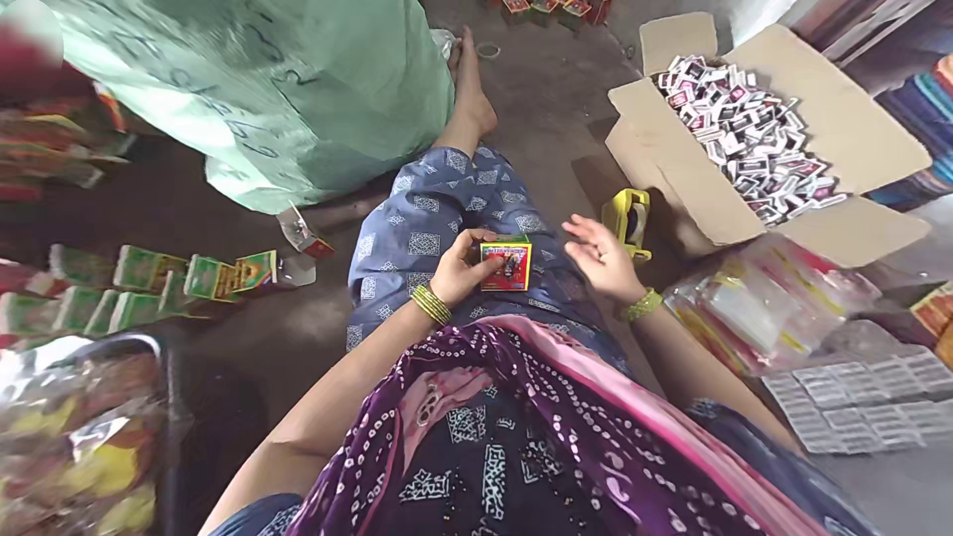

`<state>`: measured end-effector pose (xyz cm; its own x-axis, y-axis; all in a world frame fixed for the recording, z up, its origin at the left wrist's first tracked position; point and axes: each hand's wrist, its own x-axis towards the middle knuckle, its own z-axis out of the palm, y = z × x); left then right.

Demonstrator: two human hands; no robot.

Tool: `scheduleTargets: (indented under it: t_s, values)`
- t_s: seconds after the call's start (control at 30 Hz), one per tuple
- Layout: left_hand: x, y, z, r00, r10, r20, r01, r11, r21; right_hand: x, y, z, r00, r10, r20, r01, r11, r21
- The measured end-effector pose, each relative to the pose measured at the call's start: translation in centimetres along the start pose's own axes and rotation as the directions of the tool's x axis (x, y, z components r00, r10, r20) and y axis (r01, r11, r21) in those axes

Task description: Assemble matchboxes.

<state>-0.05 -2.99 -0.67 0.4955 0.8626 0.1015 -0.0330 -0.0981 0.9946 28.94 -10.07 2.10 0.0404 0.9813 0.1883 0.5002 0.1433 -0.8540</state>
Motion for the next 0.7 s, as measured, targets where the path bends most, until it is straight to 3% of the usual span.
scheduleTargets:
  t_s: [0.13,0.2,0.27,0.4,0.5,0.7]
  values:
    - [-0.2,-0.2,-0.3,1.0,0.012,-0.025,-0.012,1.0,-0.018,-0.5,4.0,-7.5,0.916,0.289,-0.28,-0.365,0.89,-0.275]
    - [-0.1,-0.3,-0.3,1.0,0.012,-0.018,-0.012,1.0,-0.008,-1.0,6.2,-10.7,0.845,0.432,-0.315,-0.53,0.758,-0.38]
    - [0.0,-0.4,-0.3,1.0,0.006,-0.018,-0.006,1.0,-0.008,-1.6,8.6,-12.5,0.798,0.526,-0.293,-0.601,0.673,-0.43]
    - [0.1,-0.5,-0.4,1.0,0.012,-0.017,-0.013,0.999,-0.038,-1.8,11.9,-12.3,0.775,0.604,-0.183,-0.628,0.709,-0.319]
    - [0.0,-0.6,-0.5,1.0,0.012,-0.012,-0.013,0.999,-0.042,-1.4,12.8,-11.5,0.756,0.604,-0.251,-0.652,0.732,-0.2]
    - [0.2,-0.6,-0.5,1.0,0.012,-0.018,-0.013,1.0,-0.006,-0.2,12.3,-11.1,0.618,0.695,-0.367,-0.75,0.661,-0.011]
